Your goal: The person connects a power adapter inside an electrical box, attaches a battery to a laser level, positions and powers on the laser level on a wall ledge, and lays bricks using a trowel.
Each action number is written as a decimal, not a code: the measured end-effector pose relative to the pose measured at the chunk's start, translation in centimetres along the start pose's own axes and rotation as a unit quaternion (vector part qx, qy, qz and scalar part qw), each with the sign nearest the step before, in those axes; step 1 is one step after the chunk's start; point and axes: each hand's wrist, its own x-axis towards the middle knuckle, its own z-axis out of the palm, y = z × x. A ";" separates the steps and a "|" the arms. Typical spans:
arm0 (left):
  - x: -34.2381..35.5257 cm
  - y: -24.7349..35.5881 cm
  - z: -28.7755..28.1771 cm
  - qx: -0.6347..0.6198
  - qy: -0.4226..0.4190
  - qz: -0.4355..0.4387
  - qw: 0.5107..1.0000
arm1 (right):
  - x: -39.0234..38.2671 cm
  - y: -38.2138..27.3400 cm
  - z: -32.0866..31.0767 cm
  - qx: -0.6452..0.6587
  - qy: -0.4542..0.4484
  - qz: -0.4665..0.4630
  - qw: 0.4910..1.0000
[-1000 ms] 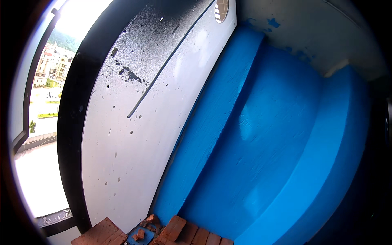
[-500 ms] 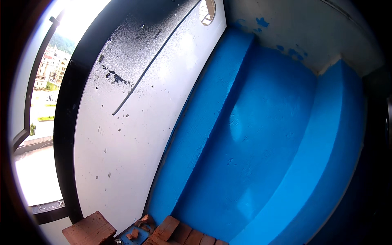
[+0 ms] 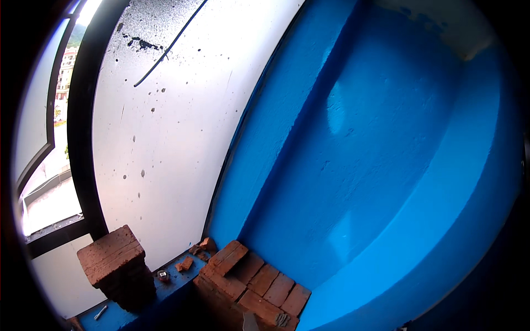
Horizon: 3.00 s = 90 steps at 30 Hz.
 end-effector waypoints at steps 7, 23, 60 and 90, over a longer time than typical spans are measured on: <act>-1.6 -3.1 4.3 0.002 -0.055 -0.017 0.998 | 0.2 3.8 -2.5 -0.017 0.005 -0.006 1.000; -12.8 15.1 -9.5 -0.003 0.175 0.259 0.950 | 0.3 17.2 -8.6 -0.355 -0.209 -0.220 0.884; 15.3 49.9 -4.4 0.293 0.120 0.314 0.895 | -26.1 22.5 11.7 -0.224 0.173 0.076 0.956; -11.1 24.5 -19.4 -0.385 -0.301 0.066 0.870 | 26.3 -16.2 3.3 0.563 0.094 0.048 0.820</act>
